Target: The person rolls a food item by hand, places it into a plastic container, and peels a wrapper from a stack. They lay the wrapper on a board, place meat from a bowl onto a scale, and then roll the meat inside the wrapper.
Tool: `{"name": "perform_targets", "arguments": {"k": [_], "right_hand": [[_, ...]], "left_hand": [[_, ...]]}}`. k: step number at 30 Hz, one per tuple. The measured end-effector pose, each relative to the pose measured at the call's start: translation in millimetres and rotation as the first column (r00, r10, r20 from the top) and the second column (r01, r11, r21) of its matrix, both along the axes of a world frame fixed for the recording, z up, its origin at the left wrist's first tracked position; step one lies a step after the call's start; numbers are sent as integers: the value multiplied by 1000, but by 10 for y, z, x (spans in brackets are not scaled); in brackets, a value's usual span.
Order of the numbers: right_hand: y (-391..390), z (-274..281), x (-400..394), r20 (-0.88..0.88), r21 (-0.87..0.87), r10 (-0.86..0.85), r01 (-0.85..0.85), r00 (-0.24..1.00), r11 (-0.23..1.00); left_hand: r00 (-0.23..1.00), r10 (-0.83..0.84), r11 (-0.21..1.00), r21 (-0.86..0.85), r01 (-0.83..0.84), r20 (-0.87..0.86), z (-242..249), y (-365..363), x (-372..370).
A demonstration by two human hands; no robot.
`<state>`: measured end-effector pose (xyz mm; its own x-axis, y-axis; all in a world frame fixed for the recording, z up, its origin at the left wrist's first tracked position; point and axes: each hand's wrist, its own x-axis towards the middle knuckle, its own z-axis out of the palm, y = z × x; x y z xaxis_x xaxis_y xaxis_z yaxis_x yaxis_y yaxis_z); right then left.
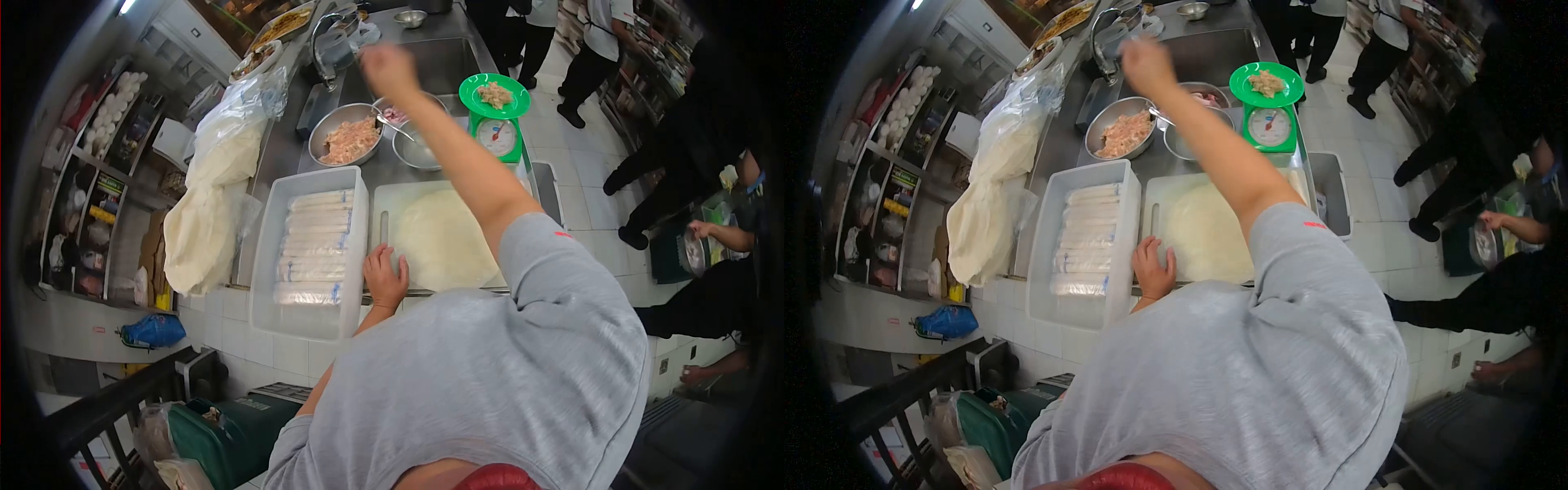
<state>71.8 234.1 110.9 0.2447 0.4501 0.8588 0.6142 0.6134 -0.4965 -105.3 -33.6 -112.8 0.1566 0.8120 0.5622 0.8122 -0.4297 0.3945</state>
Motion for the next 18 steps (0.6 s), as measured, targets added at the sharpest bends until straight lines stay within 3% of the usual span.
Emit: {"name": "perform_targets", "arguments": {"k": [1,2,3,6,8,11,13,16,18], "right_hand": [[451,-549,-176,328,-195,194,-134,925,971],[426,-816,-325,378,-502,298,-76,876,861],[201,-780,-349,400,-560,253,16,881,829],[46,-632,94,209,-577,153,-5,966,817],[78,-536,657,262,-588,10,151,965,795],[192,-468,1617,510,-640,-175,507,843,577],[-85,-296,1954,575,-696,-162,584,802,418],[-32,-446,2228,664,-741,132,624,736,248],[8,-639,2243,637,-760,169,576,752,300]], "left_hand": [[1000,1,1000,-1,-1,-7,5,-10,5],[1000,6,1000,-2,-6,-8,0,-15,0],[1000,9,1000,1,-9,-10,-7,-9,-15],[1000,10,1000,30,-10,3,-55,23,-9],[1000,8,999,36,-8,11,-54,14,-12],[1000,-1,999,36,1,14,-29,-9,-20],[1000,-1,999,51,0,9,-33,20,-20],[1000,-4,999,36,4,-1,-31,15,-15],[1000,3,999,37,-3,-7,-28,6,-16]]}}
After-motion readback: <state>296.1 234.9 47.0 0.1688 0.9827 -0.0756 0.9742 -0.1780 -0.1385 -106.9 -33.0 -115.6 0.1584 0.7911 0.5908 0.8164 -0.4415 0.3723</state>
